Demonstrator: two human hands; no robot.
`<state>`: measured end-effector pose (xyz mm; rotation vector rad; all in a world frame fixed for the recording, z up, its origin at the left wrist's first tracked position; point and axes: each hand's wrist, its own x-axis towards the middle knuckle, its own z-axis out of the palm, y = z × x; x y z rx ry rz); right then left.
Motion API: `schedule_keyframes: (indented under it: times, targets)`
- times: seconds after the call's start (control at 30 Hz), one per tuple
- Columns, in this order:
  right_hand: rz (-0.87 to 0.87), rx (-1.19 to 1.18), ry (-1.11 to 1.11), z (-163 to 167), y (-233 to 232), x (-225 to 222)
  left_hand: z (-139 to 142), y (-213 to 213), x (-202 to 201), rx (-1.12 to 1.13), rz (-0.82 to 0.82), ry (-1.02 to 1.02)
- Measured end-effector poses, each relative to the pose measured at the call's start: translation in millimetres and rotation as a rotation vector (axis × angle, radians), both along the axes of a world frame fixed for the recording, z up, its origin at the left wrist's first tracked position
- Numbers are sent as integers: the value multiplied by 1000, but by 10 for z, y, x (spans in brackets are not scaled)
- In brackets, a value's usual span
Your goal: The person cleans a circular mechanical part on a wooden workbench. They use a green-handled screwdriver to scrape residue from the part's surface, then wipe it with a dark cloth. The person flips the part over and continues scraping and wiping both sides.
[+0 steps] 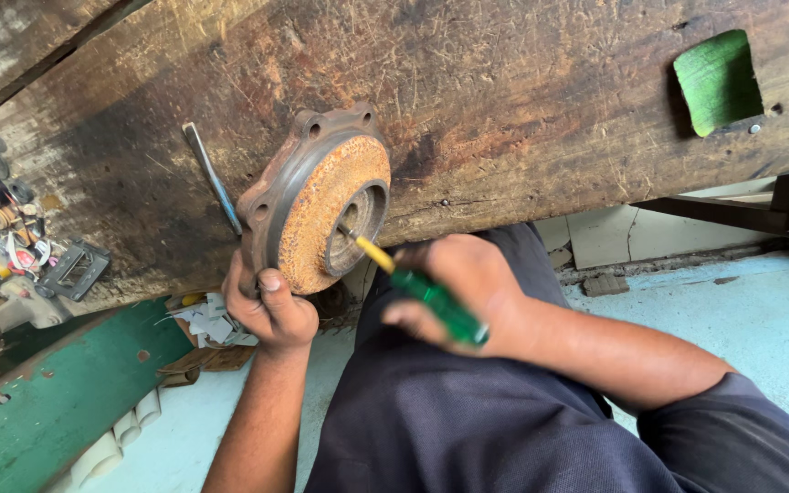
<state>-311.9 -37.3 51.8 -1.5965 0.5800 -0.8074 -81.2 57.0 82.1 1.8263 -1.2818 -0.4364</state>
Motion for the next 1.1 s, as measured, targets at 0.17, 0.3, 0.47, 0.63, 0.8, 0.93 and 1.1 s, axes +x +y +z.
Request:
schedule_keyframes:
  times: [0.17, 0.3, 0.47, 0.63, 0.8, 0.93, 1.1]
  targets:
    - [-13, 1020, -276, -268, -23, -28, -32, 39, -19, -12, -17, 30]
    - [-12, 1165, -462, -417, 59, -13, -48, 77, -25, 2, 0, 64]
    - [-12, 912, -379, -392, 43, -55, -32, 76, -65, 4, 5, 64]
    - [4, -298, 169, -177, -3, -84, -3, 28, -89, 1, 21, 186]
    - [38, -331, -22, -109, -38, -35, -19, 3, -42, -20, 21, 243]
    - [25, -144, -124, -149, -117, -21, -26, 3, 2, -15, 19, 247]
    - [10, -536, 115, -67, -155, 69, -40, -38, 59, -37, 26, 313]
